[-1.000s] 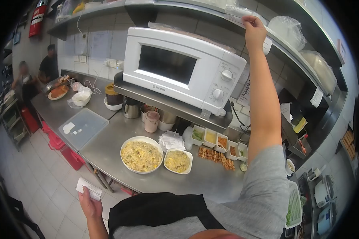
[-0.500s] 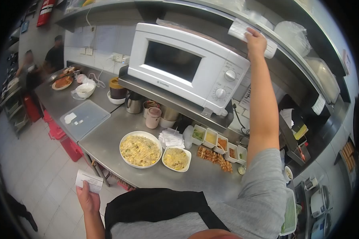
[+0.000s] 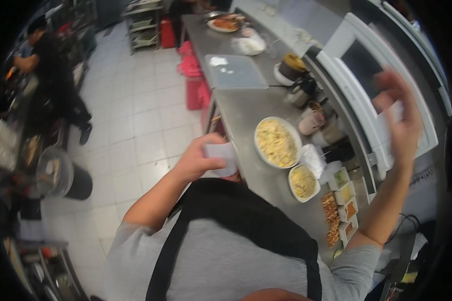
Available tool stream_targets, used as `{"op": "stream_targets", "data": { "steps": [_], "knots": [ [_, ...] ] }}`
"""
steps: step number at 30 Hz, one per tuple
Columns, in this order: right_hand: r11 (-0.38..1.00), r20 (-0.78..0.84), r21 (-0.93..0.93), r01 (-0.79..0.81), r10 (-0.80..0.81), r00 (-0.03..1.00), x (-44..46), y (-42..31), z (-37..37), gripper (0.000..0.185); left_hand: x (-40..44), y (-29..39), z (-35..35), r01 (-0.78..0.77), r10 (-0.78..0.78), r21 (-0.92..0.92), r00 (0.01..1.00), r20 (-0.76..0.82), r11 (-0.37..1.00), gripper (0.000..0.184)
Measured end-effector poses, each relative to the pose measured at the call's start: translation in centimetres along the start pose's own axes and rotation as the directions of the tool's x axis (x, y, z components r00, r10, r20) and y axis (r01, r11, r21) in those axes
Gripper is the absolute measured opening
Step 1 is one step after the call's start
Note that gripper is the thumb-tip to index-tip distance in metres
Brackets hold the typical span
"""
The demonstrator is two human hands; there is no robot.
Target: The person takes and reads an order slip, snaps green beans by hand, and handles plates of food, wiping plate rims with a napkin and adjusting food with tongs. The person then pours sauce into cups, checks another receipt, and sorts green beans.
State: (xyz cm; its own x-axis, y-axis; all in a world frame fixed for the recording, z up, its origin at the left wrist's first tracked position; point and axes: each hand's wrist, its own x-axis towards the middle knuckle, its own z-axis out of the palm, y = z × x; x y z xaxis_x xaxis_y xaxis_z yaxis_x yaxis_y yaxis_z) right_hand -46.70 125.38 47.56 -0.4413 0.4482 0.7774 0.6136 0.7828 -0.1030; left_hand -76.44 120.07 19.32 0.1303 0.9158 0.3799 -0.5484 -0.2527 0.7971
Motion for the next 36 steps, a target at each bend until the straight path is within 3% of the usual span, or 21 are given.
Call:
{"op": "stream_targets", "data": {
  "steps": [1, 2, 3, 4, 6, 7, 8, 9, 12, 13, 15, 18, 22, 25, 27, 30, 31, 34, 35, 36],
  "knots": [
    [0.984, 0.180, 0.065, 0.169, -0.178, 0.967, -2.6, -3.1, 2.5, 0.055, -0.7, 0.3, 1.9, 0.006, -0.007, 0.084, 1.000, 0.006, 0.996, 0.030],
    [0.933, 0.415, 0.352, -0.076, -0.083, 0.906, -4.9, -5.3, 4.7, 0.068, -1.5, 0.8, 3.8, 0.091, -0.087, 0.167, 0.996, -0.032, 0.982, 0.027],
    [0.902, 0.487, 0.431, 0.015, -0.246, 0.838, -7.3, -5.9, 6.7, 0.083, -2.3, 0.7, 5.8, 0.038, -0.031, 0.209, 0.999, -0.038, 0.977, 0.026],
    [0.866, 0.550, 0.500, -0.025, -0.295, 0.782, -9.9, -6.8, 8.4, 0.090, -3.6, 0.5, 7.2, 0.056, -0.044, 0.236, 0.997, -0.056, 0.970, 0.026],
    [0.784, 0.756, 0.509, -0.355, -0.210, 0.619, -12.5, -7.8, 10.7, 0.077, -5.7, 0.3, 9.0, 0.034, -0.004, 0.297, 0.995, -0.102, 0.954, 0.027],
    [0.455, 0.775, 0.613, -0.646, -0.186, 0.604, -14.3, -8.6, 12.1, 0.064, -7.5, 0.6, 9.3, -0.001, 0.078, 0.442, 0.985, -0.156, 0.897, 0.026],
    [0.052, 0.812, 0.572, -0.819, -0.173, 0.557, -15.7, -9.1, 13.4, 0.051, -8.9, 0.9, 9.3, -0.028, 0.168, 0.579, 0.967, -0.190, 0.815, 0.026],
    [0.001, 0.816, 0.560, -0.829, -0.172, 0.551, -16.9, -9.3, 14.2, 0.045, -10.5, 1.3, 9.4, 0.054, 0.105, 0.533, 0.959, -0.264, 0.845, 0.022],
    [-0.163, 0.820, 0.530, -0.832, -0.153, 0.552, -19.8, -9.7, 16.8, 0.033, -14.4, 1.9, 9.2, 0.217, -0.126, 0.134, 0.863, -0.490, 0.967, 0.017],
    [-0.204, 0.809, 0.537, -0.819, -0.152, 0.568, -20.4, -10.2, 18.1, 0.033, -15.8, 1.9, 8.6, 0.155, -0.093, 0.087, 0.865, -0.493, 0.984, 0.016],
    [-0.302, 0.814, 0.505, -0.809, -0.144, 0.562, -21.8, -12.4, 19.9, 0.033, -19.2, 2.6, 8.0, 0.139, -0.053, 0.120, 0.843, -0.535, 0.983, 0.015],
    [-0.446, 0.854, 0.347, -0.825, -0.214, 0.475, -24.1, -16.9, 23.0, 0.032, -23.9, 4.6, 6.6, 0.159, -0.029, 0.167, 0.804, -0.594, 0.973, 0.016],
    [-0.511, 0.841, 0.072, -0.857, -0.431, 0.328, -23.7, -24.0, 27.6, 0.029, -29.9, 8.7, 2.6, 0.269, 0.046, 0.300, 0.669, -0.742, 0.915, 0.018],
    [-0.294, 0.806, 0.323, -0.900, -0.412, 0.424, -21.7, -30.9, 32.1, 0.027, -35.3, 13.1, -2.1, 0.263, 0.152, 0.400, 0.640, -0.753, 0.878, 0.021],
    [-0.161, 0.763, 0.482, -0.861, -0.407, 0.503, -19.4, -36.3, 34.9, 0.022, -38.3, 16.5, -4.5, 0.234, 0.229, 0.408, 0.544, -0.807, 0.882, 0.018],
    [-0.129, 0.705, 0.510, -0.851, -0.504, 0.499, -15.0, -43.0, 38.6, 0.018, -41.3, 21.2, -7.6, 0.261, 0.328, 0.445, 0.390, -0.860, 0.856, 0.012],
    [-0.198, 0.703, 0.431, -0.880, -0.539, 0.465, -13.8, -45.0, 40.0, 0.011, -42.0, 22.7, -8.6, 0.283, 0.362, 0.463, 0.342, -0.867, 0.840, 0.011],
    [-0.249, 0.528, 0.524, -0.814, -0.655, 0.540, -10.0, -49.4, 44.0, 0.012, -42.8, 26.5, -12.3, 0.089, 0.326, 0.361, 0.270, -0.906, 0.928, 0.012],
    [-0.221, 0.511, 0.528, -0.820, -0.688, 0.515, -8.4, -50.5, 45.2, 0.012, -43.8, 27.2, -14.5, -0.035, 0.262, 0.265, 0.326, -0.908, 0.964, 0.015],
    [-0.182, 0.494, 0.536, -0.824, -0.724, 0.481, -6.2, -51.0, 45.8, 0.013, -43.3, 28.4, -15.7, -0.044, 0.239, 0.238, 0.330, -0.913, 0.970, 0.015]
  ]
}}
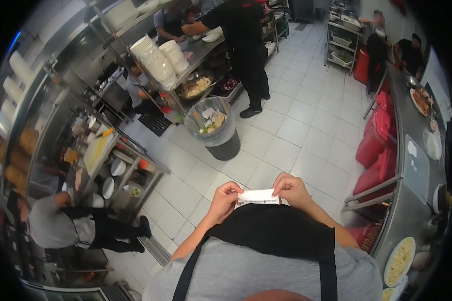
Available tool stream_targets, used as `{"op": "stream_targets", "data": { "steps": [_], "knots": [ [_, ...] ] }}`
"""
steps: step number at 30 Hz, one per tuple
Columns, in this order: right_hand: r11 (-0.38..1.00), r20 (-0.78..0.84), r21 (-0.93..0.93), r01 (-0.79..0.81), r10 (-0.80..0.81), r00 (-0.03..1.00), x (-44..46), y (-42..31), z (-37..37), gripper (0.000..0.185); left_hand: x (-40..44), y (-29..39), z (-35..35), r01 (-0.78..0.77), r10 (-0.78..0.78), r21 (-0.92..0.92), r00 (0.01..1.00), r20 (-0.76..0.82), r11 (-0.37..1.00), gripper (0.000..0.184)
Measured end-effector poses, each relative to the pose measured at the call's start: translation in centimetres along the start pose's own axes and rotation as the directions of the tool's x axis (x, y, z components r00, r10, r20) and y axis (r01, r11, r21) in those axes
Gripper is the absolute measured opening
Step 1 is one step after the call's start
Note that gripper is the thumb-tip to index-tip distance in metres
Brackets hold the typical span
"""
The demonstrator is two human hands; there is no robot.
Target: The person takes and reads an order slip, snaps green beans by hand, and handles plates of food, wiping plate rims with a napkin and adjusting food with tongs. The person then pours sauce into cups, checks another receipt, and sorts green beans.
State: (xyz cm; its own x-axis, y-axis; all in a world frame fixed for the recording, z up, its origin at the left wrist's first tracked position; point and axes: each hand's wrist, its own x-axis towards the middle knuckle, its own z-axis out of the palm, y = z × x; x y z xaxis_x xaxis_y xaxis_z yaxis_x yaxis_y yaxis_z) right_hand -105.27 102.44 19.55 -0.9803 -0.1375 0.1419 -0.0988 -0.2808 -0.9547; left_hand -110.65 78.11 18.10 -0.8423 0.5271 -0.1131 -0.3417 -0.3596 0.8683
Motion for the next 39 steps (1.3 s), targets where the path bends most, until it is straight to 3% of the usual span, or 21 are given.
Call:
{"op": "stream_targets", "data": {
  "steps": [3, 4, 6, 7, 10, 13, 14, 16, 18, 19, 21, 22, 24, 27, 30, 34, 38, 39],
  "knots": [
    [0.992, 0.057, 0.056, -0.110, 0.107, 0.993, 5.1, -1.1, -4.1, 0.015, 6.0, 1.8, 2.5, 0.024, -0.025, 0.015, 0.998, 0.050, 1.000, 0.015],
    [0.983, 0.069, 0.093, -0.156, 0.150, 0.986, 6.7, -1.3, -6.0, 0.015, 9.0, 1.4, 3.1, -0.068, 0.054, 0.133, 0.993, 0.103, 0.989, 0.015],
    [0.992, 0.015, 0.088, -0.094, 0.093, 0.996, 9.8, -1.9, -9.2, 0.016, 15.4, 0.8, 4.4, -0.259, 0.185, 0.344, 0.954, 0.235, 0.903, 0.015],
    [0.994, -0.012, 0.085, -0.063, 0.064, 0.998, 11.3, -2.3, -11.2, 0.017, 18.4, 0.7, 5.6, -0.236, 0.177, 0.343, 0.965, 0.193, 0.909, 0.015],
    [0.996, -0.054, -0.049, 0.075, -0.078, 0.995, 15.0, -4.4, -20.7, 0.019, 28.0, -0.1, 9.8, -0.114, 0.093, 0.128, 0.982, 0.162, 0.985, 0.017],
    [0.961, -0.179, -0.188, 0.204, -0.238, 0.955, 17.5, -7.1, -32.6, 0.017, 37.7, 0.8, 13.2, -0.115, 0.116, -0.018, 0.985, 0.124, 0.993, 0.019],
    [0.954, -0.296, -0.194, 0.231, -0.281, 0.913, 18.2, -8.6, -37.2, 0.017, 41.8, 1.5, 13.2, -0.250, 0.249, -0.014, 0.968, -0.008, 0.968, 0.020],
    [0.946, -0.449, -0.209, 0.249, -0.319, 0.834, 20.1, -12.9, -45.4, 0.018, 48.2, 5.7, 13.7, -0.327, 0.319, -0.032, 0.936, -0.148, 0.945, 0.018],
    [0.964, -0.436, -0.208, 0.165, -0.242, 0.867, 22.5, -16.0, -51.4, 0.020, 53.6, 7.7, 15.1, -0.245, 0.242, 0.175, 0.970, 0.036, 0.954, 0.011],
    [0.968, -0.399, -0.202, 0.148, -0.220, 0.890, 24.4, -17.3, -53.0, 0.019, 55.9, 8.3, 18.2, -0.176, 0.158, 0.212, 0.982, 0.100, 0.961, 0.017],
    [0.975, -0.324, -0.196, 0.108, -0.169, 0.931, 29.0, -19.1, -54.8, 0.019, 61.1, 7.9, 25.3, -0.042, -0.022, 0.290, 0.976, 0.214, 0.956, 0.035],
    [0.960, -0.270, -0.249, 0.131, -0.198, 0.942, 31.4, -19.2, -56.2, 0.018, 63.9, 7.2, 27.6, -0.075, -0.051, 0.363, 0.944, 0.326, 0.929, 0.055],
    [0.920, -0.153, -0.348, 0.183, -0.248, 0.957, 36.4, -18.4, -59.2, 0.016, 69.5, 5.7, 30.6, -0.055, -0.031, 0.306, 0.962, 0.270, 0.950, 0.040],
    [0.987, -0.244, 0.008, 0.160, -0.153, 0.958, 44.8, -18.3, -62.6, 0.016, 79.3, 5.3, 29.6, -0.069, 0.006, 0.345, 0.983, 0.181, 0.936, 0.027],
    [0.982, -0.153, 0.191, 0.002, 0.028, 0.988, 53.6, -19.2, -67.9, 0.019, 88.1, 7.7, 29.4, -0.156, 0.144, 0.428, 0.988, 0.060, 0.890, 0.018],
    [0.982, -0.142, 0.180, -0.053, 0.080, 0.987, 64.9, -17.7, -75.7, 0.016, 100.2, 10.0, 29.3, -0.340, 0.315, 0.341, 0.940, 0.128, 0.876, 0.032],
    [0.967, -0.215, 0.254, 0.018, 0.038, 0.976, 75.9, -19.8, -83.3, 0.014, 113.4, 13.4, 28.5, -0.062, 0.013, 0.339, 0.989, 0.146, 0.939, 0.039],
    [0.966, -0.257, 0.255, 0.038, 0.030, 0.966, 78.0, -20.0, -85.1, 0.013, 116.7, 14.0, 29.3, -0.060, 0.004, 0.338, 0.986, 0.164, 0.939, 0.038]
  ]
}}
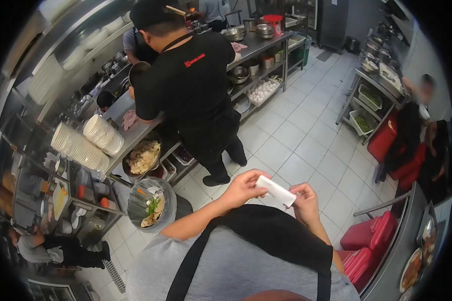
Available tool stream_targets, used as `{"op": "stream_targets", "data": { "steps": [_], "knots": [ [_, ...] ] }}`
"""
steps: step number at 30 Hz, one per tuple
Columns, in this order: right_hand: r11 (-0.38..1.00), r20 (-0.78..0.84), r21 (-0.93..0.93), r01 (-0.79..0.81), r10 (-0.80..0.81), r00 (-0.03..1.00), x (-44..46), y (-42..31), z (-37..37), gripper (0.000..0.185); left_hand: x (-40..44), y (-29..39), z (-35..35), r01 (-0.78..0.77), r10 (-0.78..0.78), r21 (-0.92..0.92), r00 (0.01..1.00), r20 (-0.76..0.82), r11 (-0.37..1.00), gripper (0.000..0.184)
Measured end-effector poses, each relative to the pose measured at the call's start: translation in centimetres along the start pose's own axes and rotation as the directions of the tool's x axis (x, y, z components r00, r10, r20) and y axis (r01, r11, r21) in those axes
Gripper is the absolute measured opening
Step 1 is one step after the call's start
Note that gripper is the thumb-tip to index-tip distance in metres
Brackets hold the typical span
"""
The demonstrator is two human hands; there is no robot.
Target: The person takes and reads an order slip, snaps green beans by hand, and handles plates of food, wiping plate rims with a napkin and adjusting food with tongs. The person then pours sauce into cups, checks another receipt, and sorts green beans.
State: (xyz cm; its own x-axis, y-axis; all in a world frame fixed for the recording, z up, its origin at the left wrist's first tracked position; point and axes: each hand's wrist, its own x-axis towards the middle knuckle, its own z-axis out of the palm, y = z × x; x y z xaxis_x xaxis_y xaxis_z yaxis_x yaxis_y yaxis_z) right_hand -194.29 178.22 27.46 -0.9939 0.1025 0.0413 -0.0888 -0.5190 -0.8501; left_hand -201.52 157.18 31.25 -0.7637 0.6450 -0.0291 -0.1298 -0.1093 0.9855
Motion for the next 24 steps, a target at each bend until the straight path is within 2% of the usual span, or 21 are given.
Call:
{"op": "stream_targets", "data": {
  "steps": [3, 4, 7, 8, 11, 12, 14, 17, 18, 19, 20, 21, 24],
  "knots": [
    [0.988, -0.036, 0.134, -0.082, 0.087, 0.996, 7.1, -2.1, -4.3, 0.013, 10.6, 0.1, -0.4, -0.006, 0.014, -0.059, 0.991, 0.134, 0.998, 0.036],
    [0.960, -0.063, 0.248, -0.131, 0.151, 0.987, 9.5, -2.6, -6.0, 0.014, 13.4, 0.6, -0.7, 0.002, -0.001, -0.004, 0.979, 0.204, 1.000, 0.037],
    [0.886, -0.007, 0.380, -0.267, 0.292, 0.957, 18.1, -3.9, -11.8, 0.015, 22.0, 1.2, -1.4, 0.031, -0.014, -0.083, 0.980, 0.197, 0.996, 0.039],
    [0.869, 0.024, 0.380, -0.316, 0.332, 0.943, 21.4, -4.6, -13.7, 0.017, 25.3, 0.9, -1.3, -0.033, 0.048, -0.111, 0.990, 0.133, 0.993, 0.033],
    [0.948, -0.007, -0.021, -0.318, 0.318, 0.948, 31.0, -8.3, -16.2, 0.018, 35.5, -0.4, -2.8, -0.053, 0.052, -0.050, 0.998, -0.027, 0.997, 0.023],
    [0.975, 0.029, -0.116, -0.191, 0.195, 0.980, 34.3, -9.4, -17.6, 0.018, 38.5, -0.1, -2.9, -0.045, 0.042, -0.021, 0.993, -0.112, 0.999, 0.013],
    [0.960, 0.148, -0.266, 0.091, -0.052, 0.988, 41.4, -11.2, -19.9, 0.018, 44.0, 1.3, -3.6, -0.116, 0.113, -0.004, 0.976, -0.187, 0.993, 0.011],
    [0.793, 0.341, -0.534, 0.293, -0.116, 0.933, 51.3, -14.2, -21.7, 0.014, 50.8, 3.0, -6.3, -0.154, 0.128, -0.045, 0.924, -0.360, 0.987, 0.013],
    [0.619, 0.535, -0.564, 0.546, -0.230, 0.813, 54.1, -16.0, -20.4, 0.015, 52.5, 3.5, -7.9, -0.163, 0.114, -0.079, 0.896, -0.429, 0.983, 0.013],
    [0.400, 0.714, -0.515, 0.758, -0.289, 0.637, 56.7, -18.4, -18.0, 0.019, 53.9, 4.2, -9.5, -0.175, 0.098, -0.112, 0.864, -0.494, 0.978, 0.014],
    [0.250, 0.843, -0.419, 0.873, -0.250, 0.476, 59.3, -20.2, -16.2, 0.023, 55.1, 4.9, -10.9, -0.161, 0.099, -0.074, 0.847, -0.523, 0.984, 0.012],
    [0.103, 0.931, -0.299, 0.949, -0.187, 0.313, 62.0, -21.1, -14.9, 0.026, 56.2, 5.7, -12.0, -0.134, 0.092, -0.038, 0.836, -0.541, 0.990, 0.010],
    [-0.012, 0.997, -0.068, 0.998, -0.039, 0.068, 71.6, -20.5, -13.0, 0.026, 60.3, 8.5, -14.5, -0.119, 0.117, 0.038, 0.780, -0.615, 0.992, 0.014]
  ]
}}
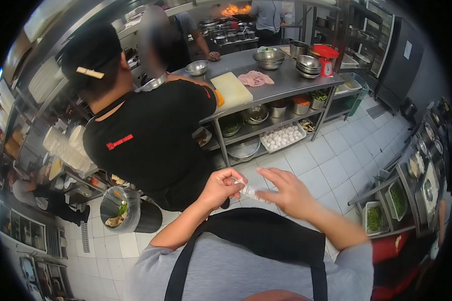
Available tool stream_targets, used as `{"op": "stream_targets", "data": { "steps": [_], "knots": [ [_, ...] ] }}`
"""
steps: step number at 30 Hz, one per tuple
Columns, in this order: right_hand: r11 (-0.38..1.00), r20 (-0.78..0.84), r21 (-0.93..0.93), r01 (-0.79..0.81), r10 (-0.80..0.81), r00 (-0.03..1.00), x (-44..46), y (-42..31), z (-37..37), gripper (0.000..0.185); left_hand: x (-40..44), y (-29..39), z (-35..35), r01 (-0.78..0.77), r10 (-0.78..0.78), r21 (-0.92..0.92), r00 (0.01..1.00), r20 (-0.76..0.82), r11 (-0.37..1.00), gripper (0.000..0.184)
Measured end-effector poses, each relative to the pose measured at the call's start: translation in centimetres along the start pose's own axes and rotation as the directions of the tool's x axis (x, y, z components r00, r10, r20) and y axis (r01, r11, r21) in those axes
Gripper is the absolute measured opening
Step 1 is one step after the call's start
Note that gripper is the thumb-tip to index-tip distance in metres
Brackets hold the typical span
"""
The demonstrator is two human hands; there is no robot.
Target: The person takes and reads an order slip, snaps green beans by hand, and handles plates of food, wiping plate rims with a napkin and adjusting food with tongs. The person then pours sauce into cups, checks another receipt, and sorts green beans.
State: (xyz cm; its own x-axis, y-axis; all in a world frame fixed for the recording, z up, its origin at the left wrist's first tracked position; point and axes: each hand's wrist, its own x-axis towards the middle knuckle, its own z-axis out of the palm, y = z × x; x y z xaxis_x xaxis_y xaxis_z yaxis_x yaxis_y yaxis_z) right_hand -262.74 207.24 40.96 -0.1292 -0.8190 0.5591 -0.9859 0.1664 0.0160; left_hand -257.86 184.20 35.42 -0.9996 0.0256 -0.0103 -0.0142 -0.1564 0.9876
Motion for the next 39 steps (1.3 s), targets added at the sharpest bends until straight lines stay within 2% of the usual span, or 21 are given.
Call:
{"op": "stream_targets", "data": {
  "steps": [3, 6, 7, 8, 12, 13, 14, 17, 18, 20, 22, 23, 24, 25, 27, 31, 32, 33, 37, 38, 39],
  "knots": [
    [0.995, 0.159, 0.093, 0.038, -0.052, 0.986, 3.2, 9.4, 0.2, 0.025, 4.3, 2.9, 0.4, -0.149, 0.152, 0.032, 0.973, -0.173, 0.988, 0.037],
    [0.975, -0.167, 0.021, 0.222, -0.215, 0.962, 9.9, 20.0, 0.1, 0.036, 8.5, 4.3, -1.4, -0.293, 0.302, 0.082, 0.889, -0.345, 0.953, 0.046],
    [0.987, -0.220, 0.089, 0.135, -0.113, 0.969, 12.6, 23.4, -0.2, 0.038, 9.6, 4.4, -2.0, -0.305, 0.330, 0.126, 0.859, -0.391, 0.944, 0.047],
    [0.987, -0.321, -0.011, 0.160, -0.155, 0.934, 15.6, 26.9, -0.7, 0.039, 10.8, 4.8, -2.5, -0.301, 0.331, 0.139, 0.848, -0.414, 0.943, 0.047],
    [0.936, -0.484, 0.351, -0.018, 0.198, 0.853, 27.1, 39.0, 1.5, 0.038, 13.3, 4.9, -1.8, -0.263, 0.331, 0.202, 0.790, -0.517, 0.943, 0.043],
    [0.743, -0.338, 0.664, -0.090, 0.405, 0.849, 30.1, 41.0, 2.4, 0.039, 13.5, 4.7, -1.7, -0.259, 0.368, 0.267, 0.740, -0.563, 0.928, 0.043],
    [0.663, -0.307, 0.746, -0.059, 0.422, 0.853, 33.0, 44.3, 4.4, 0.039, 13.3, 4.3, -1.8, -0.247, 0.404, 0.329, 0.686, -0.605, 0.911, 0.043],
    [0.729, -0.427, 0.685, 0.006, 0.395, 0.813, 41.6, 51.8, 9.0, 0.042, 12.4, 2.4, -0.7, -0.206, 0.377, 0.317, 0.431, -0.820, 0.926, 0.043],
    [0.576, -0.374, 0.815, 0.062, 0.442, 0.815, 43.1, 52.0, 9.5, 0.043, 11.8, 2.0, 0.3, -0.179, 0.344, 0.300, 0.322, -0.882, 0.937, 0.042],
    [0.524, -0.287, 0.852, -0.002, 0.468, 0.836, 45.9, 53.4, 9.2, 0.041, 11.3, 1.3, 3.4, -0.128, 0.282, 0.268, 0.109, -0.953, 0.955, 0.042],
    [0.609, -0.320, 0.793, -0.021, 0.446, 0.836, 48.2, 56.5, 10.4, 0.042, 11.0, 0.2, 5.9, -0.079, 0.231, 0.234, -0.054, -0.972, 0.969, 0.044],
    [0.781, -0.478, 0.624, 0.001, 0.382, 0.791, 49.1, 57.2, 10.9, 0.041, 11.1, -0.2, 7.4, -0.056, 0.215, 0.224, -0.140, -0.967, 0.973, 0.044],
    [0.782, -0.520, 0.624, 0.011, 0.405, 0.752, 49.7, 58.4, 11.3, 0.040, 11.3, -0.4, 8.7, -0.046, 0.203, 0.215, -0.190, -0.961, 0.975, 0.044],
    [0.777, -0.588, 0.615, 0.134, 0.339, 0.735, 49.7, 58.3, 11.0, 0.042, 11.7, -0.5, 10.1, -0.036, 0.191, 0.205, -0.240, -0.952, 0.978, 0.045],
    [0.612, -0.433, 0.781, 0.127, 0.383, 0.816, 48.7, 57.6, 10.2, 0.045, 12.4, -0.7, 12.2, -0.019, 0.185, 0.199, -0.291, -0.938, 0.980, 0.044],
    [0.752, -0.687, 0.560, 0.346, 0.188, 0.702, 45.1, 55.9, 9.3, 0.045, 12.6, -1.2, 15.8, 0.024, 0.202, 0.210, -0.401, -0.893, 0.977, 0.045],
    [0.780, -0.678, 0.563, 0.273, 0.246, 0.693, 46.4, 57.7, 11.0, 0.044, 12.3, -1.4, 16.6, 0.037, 0.209, 0.213, -0.417, -0.884, 0.976, 0.045],
    [0.625, -0.526, 0.753, 0.204, 0.387, 0.757, 47.4, 58.9, 12.2, 0.043, 11.9, -1.6, 17.4, 0.049, 0.231, 0.234, -0.441, -0.867, 0.971, 0.045],
    [0.635, -0.543, 0.737, 0.230, 0.355, 0.761, 46.3, 58.5, 12.4, 0.047, 11.6, -2.8, 21.5, 0.075, 0.235, 0.234, -0.561, -0.794, 0.969, 0.046],
    [0.685, -0.584, 0.679, 0.264, 0.287, 0.759, 47.0, 59.8, 13.2, 0.049, 11.8, -3.2, 22.2, 0.057, 0.208, 0.217, -0.590, -0.780, 0.975, 0.047],
    [0.851, -0.662, 0.480, 0.214, 0.192, 0.724, 46.1, 59.9, 11.7, 0.052, 11.5, -3.5, 22.7, 0.037, 0.180, 0.200, -0.619, -0.765, 0.979, 0.047]
  ]
}}
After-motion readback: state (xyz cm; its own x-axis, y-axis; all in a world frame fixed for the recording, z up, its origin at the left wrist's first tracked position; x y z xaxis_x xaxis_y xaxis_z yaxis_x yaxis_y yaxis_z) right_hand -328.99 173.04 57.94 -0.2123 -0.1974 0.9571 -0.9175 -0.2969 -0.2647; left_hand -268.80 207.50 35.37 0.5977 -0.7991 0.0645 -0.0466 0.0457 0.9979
